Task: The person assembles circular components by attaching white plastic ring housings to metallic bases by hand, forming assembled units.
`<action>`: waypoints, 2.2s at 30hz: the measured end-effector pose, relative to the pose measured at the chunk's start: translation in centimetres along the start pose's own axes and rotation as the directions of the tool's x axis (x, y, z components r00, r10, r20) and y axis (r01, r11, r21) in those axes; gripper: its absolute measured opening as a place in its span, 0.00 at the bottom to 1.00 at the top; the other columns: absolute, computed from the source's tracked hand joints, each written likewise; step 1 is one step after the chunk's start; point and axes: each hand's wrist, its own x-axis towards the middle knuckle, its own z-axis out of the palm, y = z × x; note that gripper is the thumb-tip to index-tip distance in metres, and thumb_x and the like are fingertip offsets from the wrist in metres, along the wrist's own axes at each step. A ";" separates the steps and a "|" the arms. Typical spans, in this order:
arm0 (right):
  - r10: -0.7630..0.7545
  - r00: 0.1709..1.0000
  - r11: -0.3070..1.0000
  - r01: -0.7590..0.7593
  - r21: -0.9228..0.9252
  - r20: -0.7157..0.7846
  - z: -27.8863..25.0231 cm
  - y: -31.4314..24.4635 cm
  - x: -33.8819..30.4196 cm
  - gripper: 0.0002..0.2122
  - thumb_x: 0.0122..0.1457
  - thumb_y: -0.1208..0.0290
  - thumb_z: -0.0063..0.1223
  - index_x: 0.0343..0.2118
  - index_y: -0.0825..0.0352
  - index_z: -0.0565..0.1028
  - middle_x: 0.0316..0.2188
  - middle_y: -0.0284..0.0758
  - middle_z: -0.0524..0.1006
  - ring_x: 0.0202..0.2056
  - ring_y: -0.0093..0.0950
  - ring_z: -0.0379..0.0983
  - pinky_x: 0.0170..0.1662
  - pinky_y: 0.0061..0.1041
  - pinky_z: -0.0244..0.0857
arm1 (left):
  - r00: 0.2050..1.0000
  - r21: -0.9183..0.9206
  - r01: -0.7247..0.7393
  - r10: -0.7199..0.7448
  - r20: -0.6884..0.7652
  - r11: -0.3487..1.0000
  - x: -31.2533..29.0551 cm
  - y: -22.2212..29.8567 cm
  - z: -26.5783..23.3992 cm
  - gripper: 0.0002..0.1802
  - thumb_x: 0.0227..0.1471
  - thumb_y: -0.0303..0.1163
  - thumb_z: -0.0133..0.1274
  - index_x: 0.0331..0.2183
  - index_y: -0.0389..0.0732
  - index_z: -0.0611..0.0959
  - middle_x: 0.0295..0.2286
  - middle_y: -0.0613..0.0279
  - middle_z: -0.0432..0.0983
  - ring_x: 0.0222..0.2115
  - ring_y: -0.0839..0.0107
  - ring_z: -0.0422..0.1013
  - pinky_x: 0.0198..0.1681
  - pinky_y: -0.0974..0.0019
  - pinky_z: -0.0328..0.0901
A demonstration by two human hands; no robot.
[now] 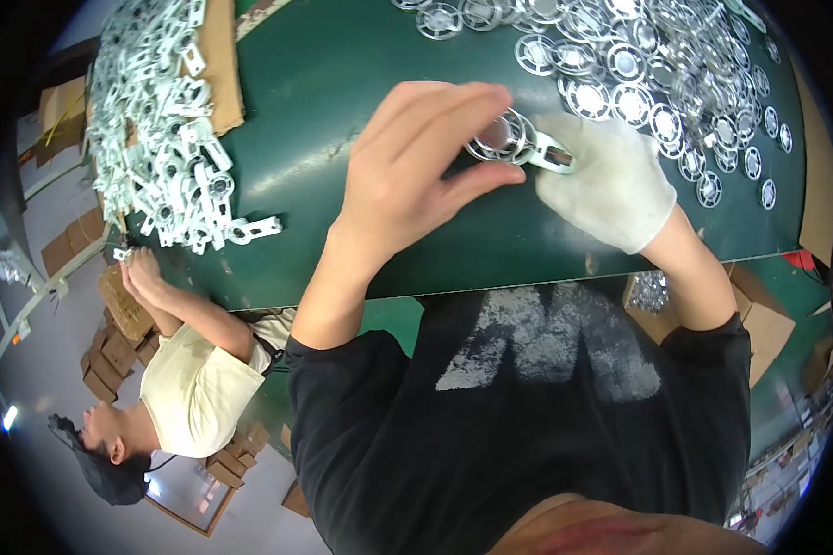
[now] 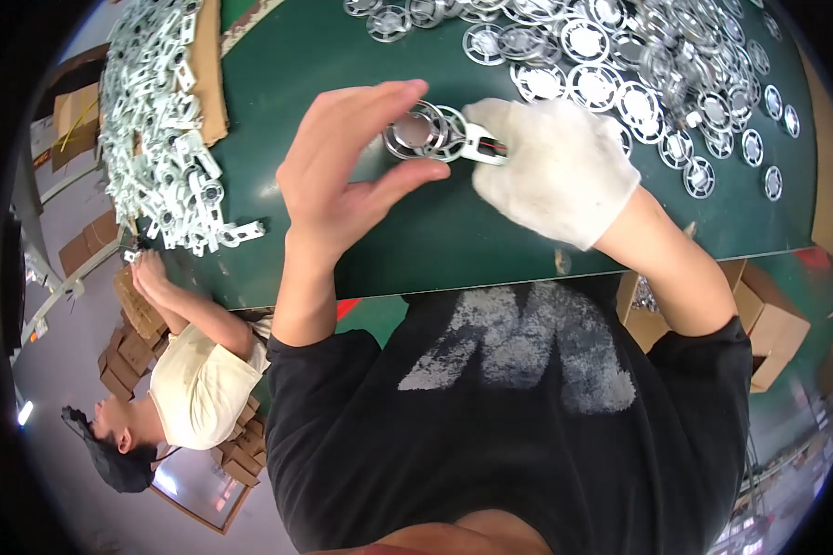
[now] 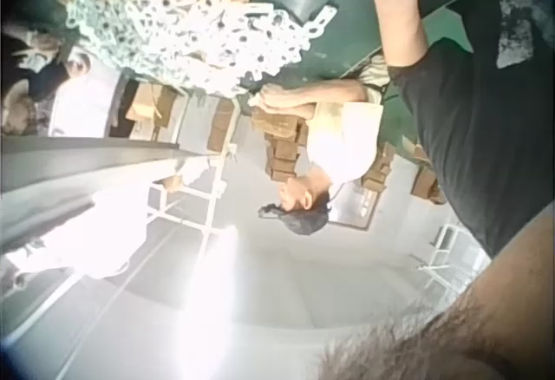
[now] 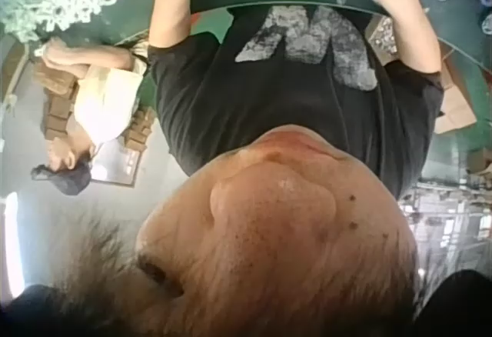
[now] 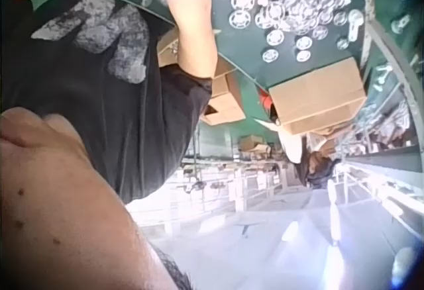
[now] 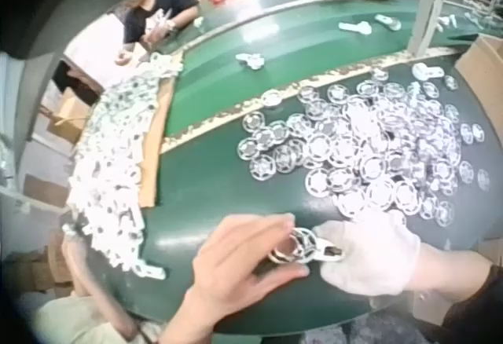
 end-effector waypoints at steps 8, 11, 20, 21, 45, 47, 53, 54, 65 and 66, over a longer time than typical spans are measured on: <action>-0.084 0.994 0.996 0.086 0.029 -0.074 0.3 0.9 0.0 0.17 0.51 0.67 0.54 0.44 0.62 0.81 0.26 0.44 0.81 0.32 0.47 0.80 0.38 0.44 0.75 | 1.000 -0.150 0.019 -0.022 -0.015 0.989 -0.9 -0.2 2.4 0.31 0.36 0.31 0.74 0.45 0.34 0.83 0.41 0.53 0.84 0.41 0.57 0.80 0.45 0.63 0.75; -0.094 0.995 0.994 0.096 0.052 -0.045 0.0 0.9 -0.1 0.15 0.52 0.67 0.54 0.42 0.64 0.81 0.27 0.45 0.81 0.32 0.46 0.79 0.38 0.41 0.73 | 1.000 -0.107 0.031 -0.031 0.006 0.994 -1.0 0.2 2.3 0.30 0.38 0.30 0.74 0.45 0.33 0.83 0.40 0.47 0.83 0.42 0.54 0.81 0.44 0.62 0.76; -0.112 0.957 0.885 -0.026 0.465 0.266 -0.7 1.1 0.7 0.22 0.62 0.49 0.52 0.35 0.68 0.79 0.23 0.42 0.76 0.28 0.36 0.75 0.35 0.32 0.68 | 0.998 -0.074 -0.057 0.057 -0.001 0.996 -0.4 1.2 2.3 0.28 0.40 0.31 0.71 0.44 0.28 0.82 0.39 0.47 0.83 0.41 0.51 0.81 0.42 0.60 0.76; -0.099 0.954 0.896 -0.038 0.442 0.283 -0.7 1.0 0.8 0.22 0.62 0.48 0.52 0.34 0.67 0.79 0.22 0.42 0.77 0.28 0.36 0.76 0.35 0.32 0.68 | 0.998 -0.233 0.050 -0.057 -0.026 0.971 -0.7 1.2 2.6 0.31 0.39 0.32 0.72 0.45 0.28 0.82 0.40 0.47 0.82 0.41 0.53 0.80 0.43 0.61 0.75; -0.184 0.969 0.948 0.220 0.230 -0.166 1.4 0.7 -0.2 0.10 0.61 0.68 0.58 0.43 0.65 0.79 0.26 0.39 0.81 0.28 0.34 0.80 0.34 0.28 0.72 | 0.579 -0.939 0.327 -0.808 0.108 0.109 6.2 -8.6 -8.8 0.19 0.63 0.33 0.56 0.51 0.31 0.78 0.40 0.55 0.79 0.45 0.65 0.75 0.48 0.63 0.72; -0.305 0.930 0.930 0.338 0.146 -0.207 1.8 0.6 -0.2 0.09 0.60 0.68 0.59 0.41 0.64 0.80 0.28 0.40 0.82 0.29 0.38 0.81 0.35 0.30 0.73 | 0.758 -0.032 0.606 -0.589 -0.279 0.795 2.9 -13.1 -10.9 0.25 0.63 0.36 0.56 0.56 0.32 0.74 0.43 0.55 0.78 0.45 0.67 0.75 0.48 0.65 0.71; -0.349 0.924 0.934 0.357 0.021 -0.154 1.5 0.1 -0.4 0.08 0.59 0.66 0.59 0.39 0.61 0.80 0.26 0.37 0.82 0.27 0.38 0.80 0.30 0.34 0.72 | 0.548 0.639 0.768 -0.481 -0.684 -0.034 -11.3 -15.7 -22.2 0.39 0.49 0.63 0.58 0.53 0.44 0.80 0.52 0.40 0.73 0.54 0.44 0.67 0.58 0.41 0.58; -0.343 0.931 0.938 0.346 0.001 -0.127 1.4 0.1 -0.4 0.08 0.59 0.66 0.59 0.39 0.61 0.80 0.26 0.37 0.82 0.27 0.38 0.80 0.30 0.34 0.72 | 0.524 0.629 0.768 -0.444 -0.726 -0.121 -13.9 -15.2 -23.3 0.40 0.49 0.64 0.57 0.55 0.45 0.79 0.54 0.40 0.71 0.56 0.43 0.65 0.59 0.41 0.57; -0.413 0.908 0.909 0.416 0.032 -0.064 1.8 -0.3 -0.8 0.07 0.58 0.71 0.60 0.39 0.64 0.80 0.28 0.39 0.83 0.29 0.38 0.81 0.34 0.32 0.74 | 0.548 0.390 0.836 -0.562 -0.619 0.385 -19.1 -10.1 -14.6 0.27 0.56 0.48 0.59 0.51 0.40 0.81 0.55 0.41 0.67 0.61 0.38 0.52 0.66 0.40 0.46; -0.401 0.914 0.914 0.404 0.044 -0.054 1.9 -0.2 -0.7 0.07 0.58 0.71 0.60 0.39 0.64 0.80 0.28 0.39 0.83 0.30 0.38 0.81 0.34 0.32 0.74 | 0.542 0.410 0.841 -0.545 -0.640 0.354 -18.7 -9.3 -13.3 0.27 0.57 0.47 0.59 0.51 0.39 0.81 0.55 0.42 0.68 0.61 0.36 0.52 0.66 0.39 0.45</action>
